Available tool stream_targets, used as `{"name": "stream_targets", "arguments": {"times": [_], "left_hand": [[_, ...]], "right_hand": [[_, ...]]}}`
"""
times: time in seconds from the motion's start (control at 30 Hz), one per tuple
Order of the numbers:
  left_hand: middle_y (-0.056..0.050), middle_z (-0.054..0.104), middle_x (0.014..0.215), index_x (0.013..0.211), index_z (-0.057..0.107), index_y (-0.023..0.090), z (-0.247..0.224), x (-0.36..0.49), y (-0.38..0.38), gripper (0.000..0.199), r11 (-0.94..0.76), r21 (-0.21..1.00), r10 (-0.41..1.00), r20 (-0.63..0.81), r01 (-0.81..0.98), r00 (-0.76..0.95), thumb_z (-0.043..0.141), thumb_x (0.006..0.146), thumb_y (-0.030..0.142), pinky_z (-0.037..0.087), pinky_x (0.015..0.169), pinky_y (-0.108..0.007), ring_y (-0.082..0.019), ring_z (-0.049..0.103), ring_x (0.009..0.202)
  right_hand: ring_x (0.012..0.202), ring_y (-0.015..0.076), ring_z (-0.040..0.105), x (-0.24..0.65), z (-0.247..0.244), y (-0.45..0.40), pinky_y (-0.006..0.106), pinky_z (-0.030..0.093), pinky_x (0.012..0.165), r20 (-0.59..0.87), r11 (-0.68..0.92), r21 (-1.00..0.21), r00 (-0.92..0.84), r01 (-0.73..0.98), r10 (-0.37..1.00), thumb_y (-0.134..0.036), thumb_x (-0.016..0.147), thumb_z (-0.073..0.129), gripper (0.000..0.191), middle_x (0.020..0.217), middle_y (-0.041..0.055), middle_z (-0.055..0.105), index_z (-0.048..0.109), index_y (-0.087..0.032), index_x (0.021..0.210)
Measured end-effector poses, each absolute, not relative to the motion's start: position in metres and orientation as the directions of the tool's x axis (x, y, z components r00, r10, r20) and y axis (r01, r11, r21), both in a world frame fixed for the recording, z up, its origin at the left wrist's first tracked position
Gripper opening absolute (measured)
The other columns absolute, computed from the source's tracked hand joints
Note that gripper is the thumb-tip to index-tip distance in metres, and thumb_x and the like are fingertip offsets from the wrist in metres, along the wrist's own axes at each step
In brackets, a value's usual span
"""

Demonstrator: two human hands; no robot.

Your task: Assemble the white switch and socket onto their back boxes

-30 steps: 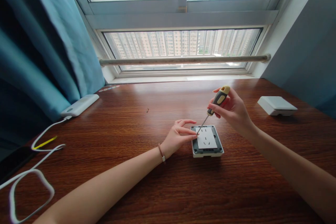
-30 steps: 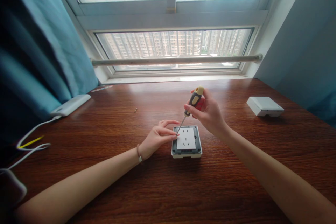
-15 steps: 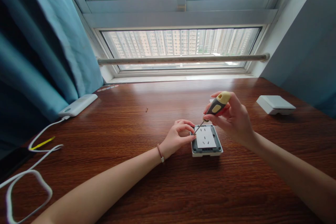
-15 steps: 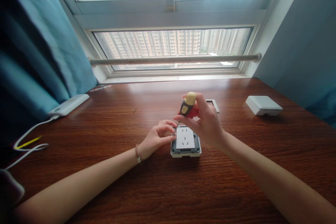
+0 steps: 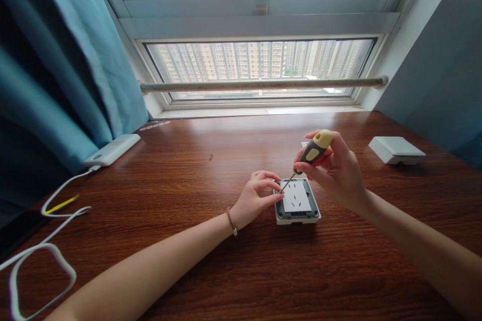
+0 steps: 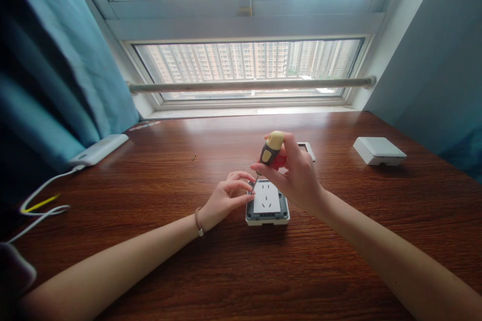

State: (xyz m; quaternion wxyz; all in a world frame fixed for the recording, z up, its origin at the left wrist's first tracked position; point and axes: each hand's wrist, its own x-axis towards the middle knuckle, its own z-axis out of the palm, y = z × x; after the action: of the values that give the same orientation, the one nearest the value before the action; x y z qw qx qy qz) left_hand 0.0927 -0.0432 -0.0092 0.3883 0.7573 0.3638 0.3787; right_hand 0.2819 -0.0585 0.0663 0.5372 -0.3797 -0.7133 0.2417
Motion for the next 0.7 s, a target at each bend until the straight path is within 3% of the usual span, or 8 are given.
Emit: {"name": "stream_targets", "arguments": {"times": [0.2,0.47,0.7], "left_hand": [[-0.004,0.06,0.098,0.072,0.068,0.02,-0.0119,0.0932,-0.0424,0.009,-0.431,0.867,0.852,0.3,0.249,0.43,0.067,0.071,0.029,0.031,0.098,-0.039,-0.021,0.047,0.104],[-0.004,0.06,0.1,0.075,0.07,0.022,-0.0143,0.0927,-0.0414,0.01,-0.426,0.871,0.851,0.295,0.244,0.434,0.066,0.072,0.031,0.03,0.099,-0.039,-0.021,0.047,0.106],[-0.004,0.061,0.1,0.073,0.069,0.023,-0.0129,0.0926,-0.0422,0.007,-0.444,0.857,0.845,0.304,0.261,0.439,0.067,0.071,0.029,0.03,0.099,-0.039,-0.021,0.048,0.106]], "right_hand": [[0.064,0.0148,0.061,0.2817,0.065,-0.0601,0.03,0.053,0.059,0.608,0.627,-0.733,-0.158,0.263,0.778,-0.027,0.07,0.07,0.045,0.075,-0.0011,0.061,0.042,-0.025,0.105],[0.071,0.017,0.062,0.2784,0.0733,-0.0657,0.036,0.051,0.073,0.615,0.66,-0.676,-0.243,0.329,0.751,-0.026,0.079,0.061,0.05,0.079,0.0003,0.063,0.037,-0.025,0.122],[0.07,0.0207,0.062,0.2774,0.0674,-0.0621,0.04,0.052,0.072,0.643,0.661,-0.7,-0.167,0.269,0.748,-0.031,0.073,0.068,0.077,0.076,0.0009,0.061,0.023,-0.029,0.135]]}}
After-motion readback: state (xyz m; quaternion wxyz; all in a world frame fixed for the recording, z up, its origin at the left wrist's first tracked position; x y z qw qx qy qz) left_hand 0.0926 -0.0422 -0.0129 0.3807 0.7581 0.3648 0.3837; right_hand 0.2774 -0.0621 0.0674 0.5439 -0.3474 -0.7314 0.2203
